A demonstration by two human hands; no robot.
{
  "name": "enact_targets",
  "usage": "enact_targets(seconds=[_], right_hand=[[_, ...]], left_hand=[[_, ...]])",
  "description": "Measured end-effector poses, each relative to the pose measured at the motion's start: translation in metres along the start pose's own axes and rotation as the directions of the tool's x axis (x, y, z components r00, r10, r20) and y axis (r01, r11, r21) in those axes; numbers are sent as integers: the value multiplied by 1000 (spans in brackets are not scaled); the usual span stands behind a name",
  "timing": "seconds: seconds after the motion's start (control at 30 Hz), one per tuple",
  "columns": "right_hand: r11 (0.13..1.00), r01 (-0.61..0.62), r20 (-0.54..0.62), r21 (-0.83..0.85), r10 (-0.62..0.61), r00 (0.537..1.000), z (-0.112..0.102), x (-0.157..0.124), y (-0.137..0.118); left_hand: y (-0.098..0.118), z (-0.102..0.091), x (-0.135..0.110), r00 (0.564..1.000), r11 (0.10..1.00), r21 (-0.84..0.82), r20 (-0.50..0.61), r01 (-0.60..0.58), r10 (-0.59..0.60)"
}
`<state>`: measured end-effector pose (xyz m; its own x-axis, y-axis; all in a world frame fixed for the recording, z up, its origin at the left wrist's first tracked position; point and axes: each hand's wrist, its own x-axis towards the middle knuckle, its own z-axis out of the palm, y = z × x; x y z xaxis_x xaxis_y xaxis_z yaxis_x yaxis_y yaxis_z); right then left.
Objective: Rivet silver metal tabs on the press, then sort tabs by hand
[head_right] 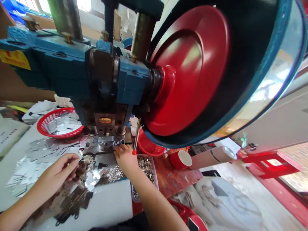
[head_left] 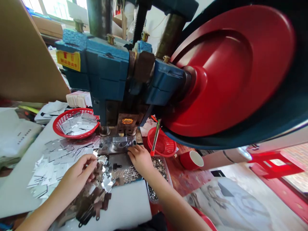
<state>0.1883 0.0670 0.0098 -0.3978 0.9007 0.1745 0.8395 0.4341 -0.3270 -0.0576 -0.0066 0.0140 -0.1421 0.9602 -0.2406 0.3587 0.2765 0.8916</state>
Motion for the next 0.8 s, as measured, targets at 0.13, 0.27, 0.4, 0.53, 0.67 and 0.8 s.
enact_targets(seconds=[0.13, 0.27, 0.4, 0.53, 0.67, 0.8], right_hand=[[988, 107, 18, -110, -106, 994, 8, 6, 2], [978, 136, 28, -160, -134, 991, 14, 7, 4], [997, 74, -81, -15, -75, 994, 16, 7, 6], [983, -6, -243, 183, 51, 969, 12, 12, 7], [988, -7, -299, 152, 53, 953, 10, 34, -3], [999, -16, -302, -30, 6, 953, 13, 56, -17]], left_hand=[[-8, -7, -6, 992, 997, -42, 113, 66, -61], [-8, -12, -8, 984, 992, 21, 128, 124, -126], [2, -12, -4, 994, 997, 48, 93, 55, -60], [16, -13, 6, 999, 995, 101, 32, 24, -28], [29, -12, 23, 999, 984, 175, 21, -38, 35], [39, -3, 40, 993, 980, 156, 15, -120, 120]])
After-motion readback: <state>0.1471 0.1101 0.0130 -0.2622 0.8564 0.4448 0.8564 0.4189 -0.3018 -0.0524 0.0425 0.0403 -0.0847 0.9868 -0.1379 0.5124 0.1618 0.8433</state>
